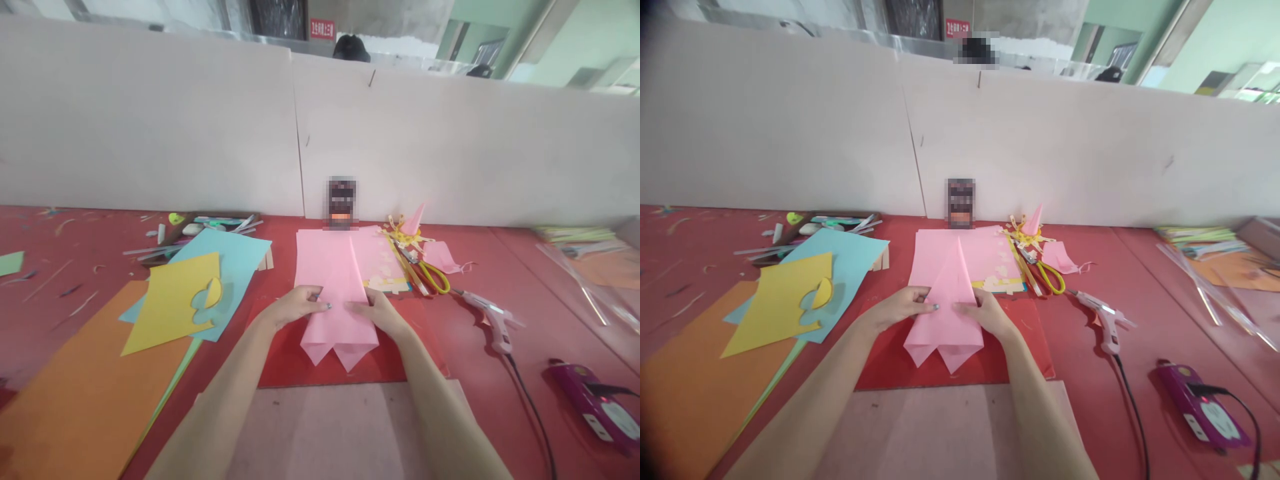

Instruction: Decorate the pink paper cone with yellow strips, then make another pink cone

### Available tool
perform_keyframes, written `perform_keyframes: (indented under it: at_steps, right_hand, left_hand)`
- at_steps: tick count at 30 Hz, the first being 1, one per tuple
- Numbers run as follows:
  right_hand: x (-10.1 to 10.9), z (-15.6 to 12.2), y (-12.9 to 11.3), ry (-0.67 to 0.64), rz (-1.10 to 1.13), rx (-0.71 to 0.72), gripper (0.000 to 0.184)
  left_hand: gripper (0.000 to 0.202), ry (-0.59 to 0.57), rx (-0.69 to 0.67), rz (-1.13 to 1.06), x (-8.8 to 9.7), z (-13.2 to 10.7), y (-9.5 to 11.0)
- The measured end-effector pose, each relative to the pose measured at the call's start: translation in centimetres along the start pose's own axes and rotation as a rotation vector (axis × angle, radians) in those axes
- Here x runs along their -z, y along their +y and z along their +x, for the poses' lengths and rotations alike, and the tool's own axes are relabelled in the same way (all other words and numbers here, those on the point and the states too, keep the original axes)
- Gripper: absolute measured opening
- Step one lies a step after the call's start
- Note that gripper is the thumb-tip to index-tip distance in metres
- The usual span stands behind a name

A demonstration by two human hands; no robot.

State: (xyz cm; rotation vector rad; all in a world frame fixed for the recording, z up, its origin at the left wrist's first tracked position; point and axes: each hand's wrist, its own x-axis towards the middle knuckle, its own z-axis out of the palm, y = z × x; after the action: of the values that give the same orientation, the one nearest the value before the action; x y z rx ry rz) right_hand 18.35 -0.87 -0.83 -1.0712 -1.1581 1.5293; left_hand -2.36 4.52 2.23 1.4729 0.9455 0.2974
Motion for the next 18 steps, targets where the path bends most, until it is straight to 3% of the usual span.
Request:
perform_keyframes:
  at_steps: [6,13,18]
  right_hand:
    - [0.0,-0.1,-0.3,0.019,0.003,0.005,0.04]
    - [0.7,-0.3,-0.4,0.017,0.045,0.009,0.028]
    - [0.7,-0.2,0.0,0.052,0.066,0.0,0.022]
  left_hand:
    - [0.042,-0.013,0.008,-0.038,-0.1,0.3,-0.3]
    - [0.039,0.066,0.0,-0.044,1.0,0.0,-0.3]
    - [0.039,0.042,0.023,-0.074,1.2,-0.1,-0.2]
